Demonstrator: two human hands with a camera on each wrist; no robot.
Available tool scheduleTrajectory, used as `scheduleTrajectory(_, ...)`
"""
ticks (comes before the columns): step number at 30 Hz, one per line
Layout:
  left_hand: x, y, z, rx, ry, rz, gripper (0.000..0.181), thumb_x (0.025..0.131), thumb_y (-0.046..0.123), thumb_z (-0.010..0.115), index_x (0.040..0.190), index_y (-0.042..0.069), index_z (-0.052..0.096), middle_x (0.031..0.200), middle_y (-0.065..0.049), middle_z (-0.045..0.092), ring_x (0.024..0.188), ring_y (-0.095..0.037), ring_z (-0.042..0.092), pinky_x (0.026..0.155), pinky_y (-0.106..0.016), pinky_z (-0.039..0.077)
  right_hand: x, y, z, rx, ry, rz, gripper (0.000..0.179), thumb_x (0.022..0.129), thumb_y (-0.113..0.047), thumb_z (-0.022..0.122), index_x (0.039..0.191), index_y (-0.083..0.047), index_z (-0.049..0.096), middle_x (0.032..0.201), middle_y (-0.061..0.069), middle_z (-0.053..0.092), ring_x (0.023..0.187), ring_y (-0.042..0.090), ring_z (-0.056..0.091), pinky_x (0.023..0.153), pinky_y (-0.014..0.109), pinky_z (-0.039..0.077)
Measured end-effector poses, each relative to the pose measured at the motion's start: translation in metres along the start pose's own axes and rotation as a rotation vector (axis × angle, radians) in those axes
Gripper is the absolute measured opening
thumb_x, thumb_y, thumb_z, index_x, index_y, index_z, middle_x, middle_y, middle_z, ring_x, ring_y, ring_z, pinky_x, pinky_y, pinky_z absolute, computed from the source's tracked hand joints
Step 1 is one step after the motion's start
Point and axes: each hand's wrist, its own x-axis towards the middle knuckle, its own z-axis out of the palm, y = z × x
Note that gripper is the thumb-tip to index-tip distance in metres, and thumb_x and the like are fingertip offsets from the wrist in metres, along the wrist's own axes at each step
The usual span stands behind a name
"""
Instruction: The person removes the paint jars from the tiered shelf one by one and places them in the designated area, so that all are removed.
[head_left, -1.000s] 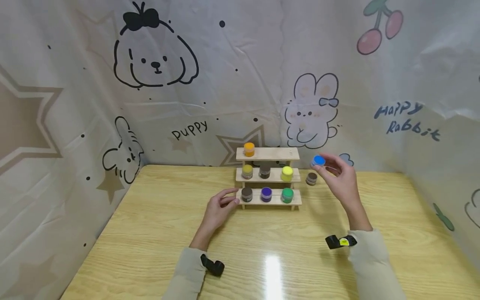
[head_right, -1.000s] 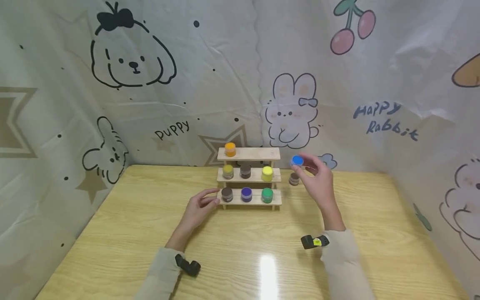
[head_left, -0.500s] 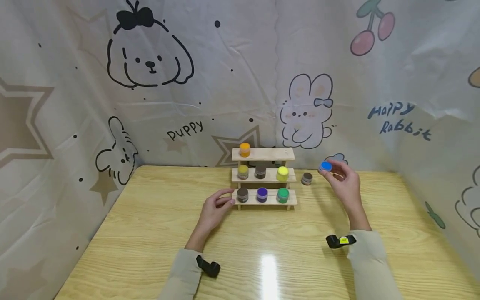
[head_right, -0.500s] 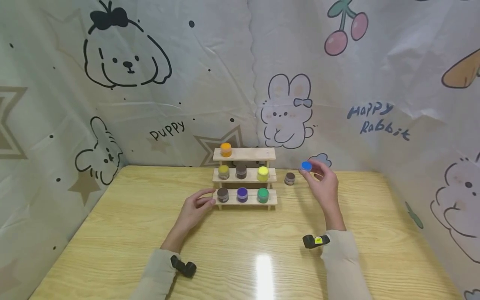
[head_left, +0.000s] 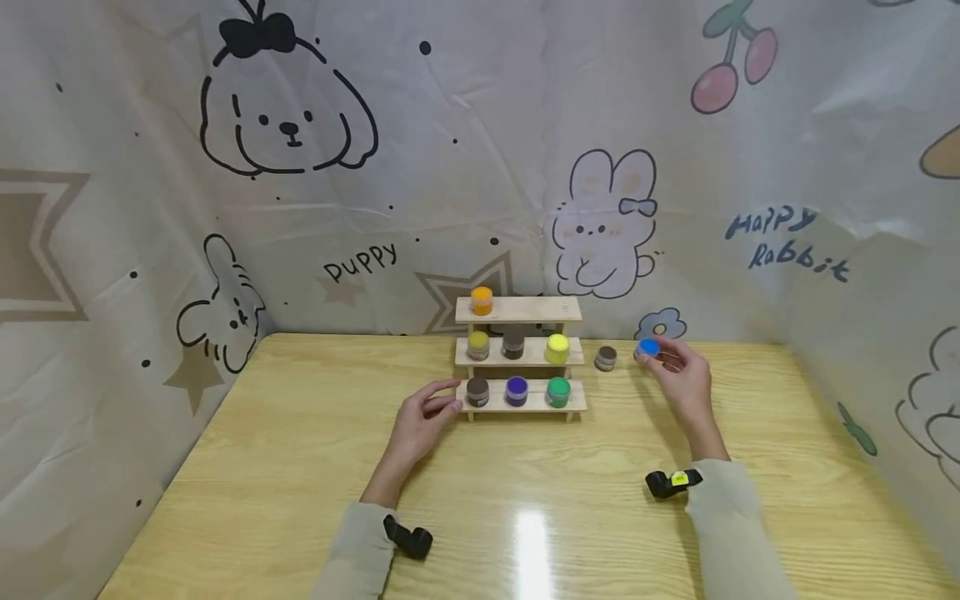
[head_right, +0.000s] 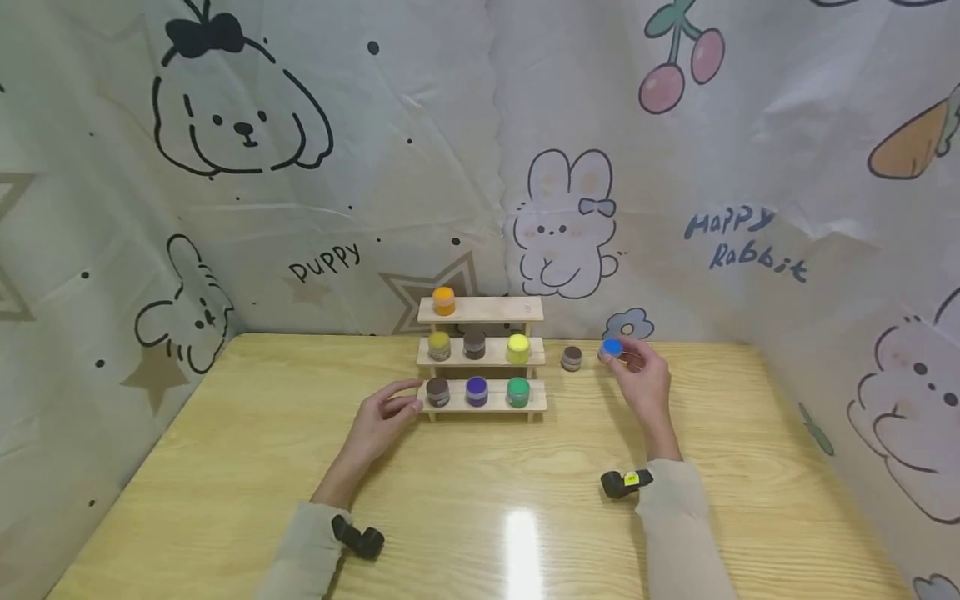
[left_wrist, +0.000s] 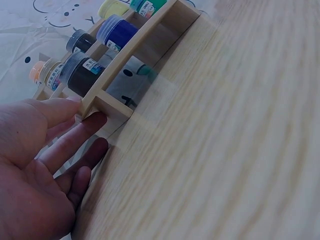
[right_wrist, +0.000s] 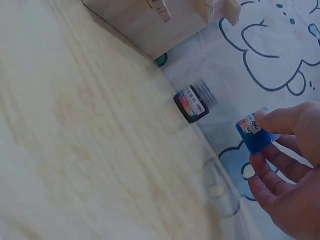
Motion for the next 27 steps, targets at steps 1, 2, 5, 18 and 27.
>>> scheduleTrajectory(1,-0.001,-0.001,-0.001,0.002,0.004,-0.005,0.036,0.097,0.01,0.072,0.134,0.008,0.068,0.115,-0.016,0.075,0.109,-0.029,0.071,0.087,-0.029,0.052,0.0,0.003,0.001,0.0,-0.002,0.008,0.051,0.095,-0.025,0.077,0.139,-0.003,0.062,0.136,0.016,0.061,0.115,0.02,0.059,0.097,0.022,0.046)
scheduleTrajectory(2,-0.003,-0.002,-0.001,0.002,0.005,-0.012,0.036,0.097,0.009,0.072,0.133,0.008,0.068,0.115,-0.016,0.075,0.109,-0.029,0.071,0.087,-0.028,0.052,-0.001,0.006,0.002,-0.008,-0.004,0.016,0.051,0.094,-0.025,0.078,0.139,-0.004,0.063,0.136,0.016,0.061,0.115,0.019,0.059,0.095,0.02,0.046)
scheduleTrajectory(5,-0.005,-0.003,-0.001,-0.005,-0.011,-0.014,0.037,0.098,0.01,0.071,0.134,0.008,0.067,0.116,-0.017,0.074,0.111,-0.03,0.07,0.087,-0.027,0.051,-0.003,0.012,0.001,-0.02,0.003,0.035,0.051,0.094,-0.023,0.079,0.139,-0.004,0.063,0.136,0.016,0.062,0.115,0.021,0.06,0.089,0.015,0.045)
scheduleTrajectory(18,0.003,0.004,-0.005,0.025,0.001,-0.013,0.035,0.098,0.011,0.071,0.133,0.011,0.069,0.115,-0.015,0.075,0.108,-0.025,0.072,0.093,-0.033,0.052,0.01,0.018,0.004,-0.107,-0.017,0.008,0.052,0.095,-0.027,0.077,0.139,-0.004,0.064,0.131,0.019,0.067,0.11,0.02,0.063,0.085,0.014,0.045)
scheduleTrajectory(27,0.001,0.002,-0.002,0.021,-0.01,-0.003,0.036,0.098,0.01,0.071,0.134,0.007,0.067,0.117,-0.018,0.074,0.111,-0.029,0.071,0.097,-0.039,0.051,0.008,0.023,0.003,-0.117,-0.03,0.024,0.052,0.096,-0.025,0.076,0.14,-0.002,0.062,0.131,0.022,0.066,0.117,0.032,0.063,0.082,0.009,0.044)
